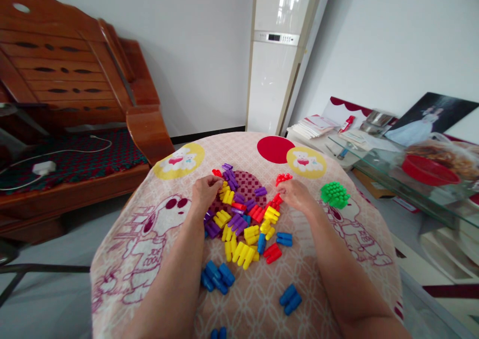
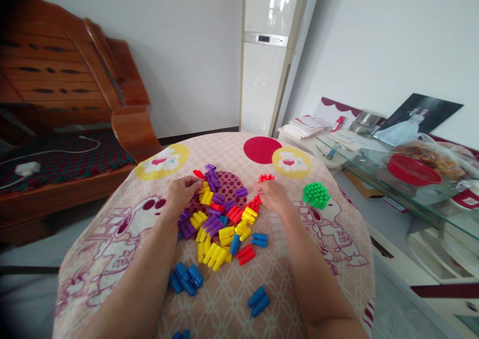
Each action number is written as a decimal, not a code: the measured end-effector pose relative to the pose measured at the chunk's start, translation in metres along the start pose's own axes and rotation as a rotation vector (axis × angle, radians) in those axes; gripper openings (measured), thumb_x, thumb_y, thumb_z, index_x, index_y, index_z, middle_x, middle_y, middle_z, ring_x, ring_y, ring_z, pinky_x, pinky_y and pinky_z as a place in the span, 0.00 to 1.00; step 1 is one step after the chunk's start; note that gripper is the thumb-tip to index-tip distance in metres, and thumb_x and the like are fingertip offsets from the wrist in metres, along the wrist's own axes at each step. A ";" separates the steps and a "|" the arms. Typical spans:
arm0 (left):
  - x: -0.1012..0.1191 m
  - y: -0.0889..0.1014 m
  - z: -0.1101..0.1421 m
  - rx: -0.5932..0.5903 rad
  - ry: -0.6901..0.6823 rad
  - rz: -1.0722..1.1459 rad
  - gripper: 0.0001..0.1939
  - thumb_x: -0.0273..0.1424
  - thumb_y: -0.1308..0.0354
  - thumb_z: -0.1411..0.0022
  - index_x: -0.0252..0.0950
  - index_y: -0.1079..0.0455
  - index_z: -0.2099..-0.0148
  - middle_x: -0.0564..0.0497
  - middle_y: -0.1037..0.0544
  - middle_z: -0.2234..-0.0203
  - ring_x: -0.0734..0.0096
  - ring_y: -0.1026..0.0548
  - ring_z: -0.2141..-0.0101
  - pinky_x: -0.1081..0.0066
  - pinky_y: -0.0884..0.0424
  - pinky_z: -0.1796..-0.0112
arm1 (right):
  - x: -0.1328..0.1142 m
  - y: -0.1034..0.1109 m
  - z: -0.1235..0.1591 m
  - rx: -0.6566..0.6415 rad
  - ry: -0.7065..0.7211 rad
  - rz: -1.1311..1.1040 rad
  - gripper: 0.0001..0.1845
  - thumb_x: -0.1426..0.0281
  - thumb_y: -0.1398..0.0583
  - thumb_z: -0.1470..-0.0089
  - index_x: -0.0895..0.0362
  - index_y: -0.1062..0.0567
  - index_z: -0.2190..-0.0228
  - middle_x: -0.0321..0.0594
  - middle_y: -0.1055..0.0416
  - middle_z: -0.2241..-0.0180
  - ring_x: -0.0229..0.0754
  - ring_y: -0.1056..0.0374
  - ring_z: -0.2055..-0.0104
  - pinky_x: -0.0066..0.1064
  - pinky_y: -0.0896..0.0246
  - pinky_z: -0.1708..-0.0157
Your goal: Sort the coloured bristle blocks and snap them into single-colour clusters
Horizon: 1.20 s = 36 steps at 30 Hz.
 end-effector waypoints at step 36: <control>0.003 0.001 0.002 -0.004 0.010 -0.041 0.15 0.39 0.44 0.48 0.35 0.22 0.65 0.50 0.22 0.76 0.66 0.26 0.72 0.71 0.34 0.69 | 0.058 -0.001 -0.003 0.297 -0.502 -0.068 0.16 0.68 0.43 0.45 0.62 0.20 0.60 0.53 0.21 0.60 0.48 0.26 0.56 0.30 0.38 0.59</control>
Point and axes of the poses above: each hand's wrist, its own z-axis away from the middle knuckle, its own y-axis out of the back of the hand, x = y × z, the point moved 2 cm from there along -z, towards the middle knuckle
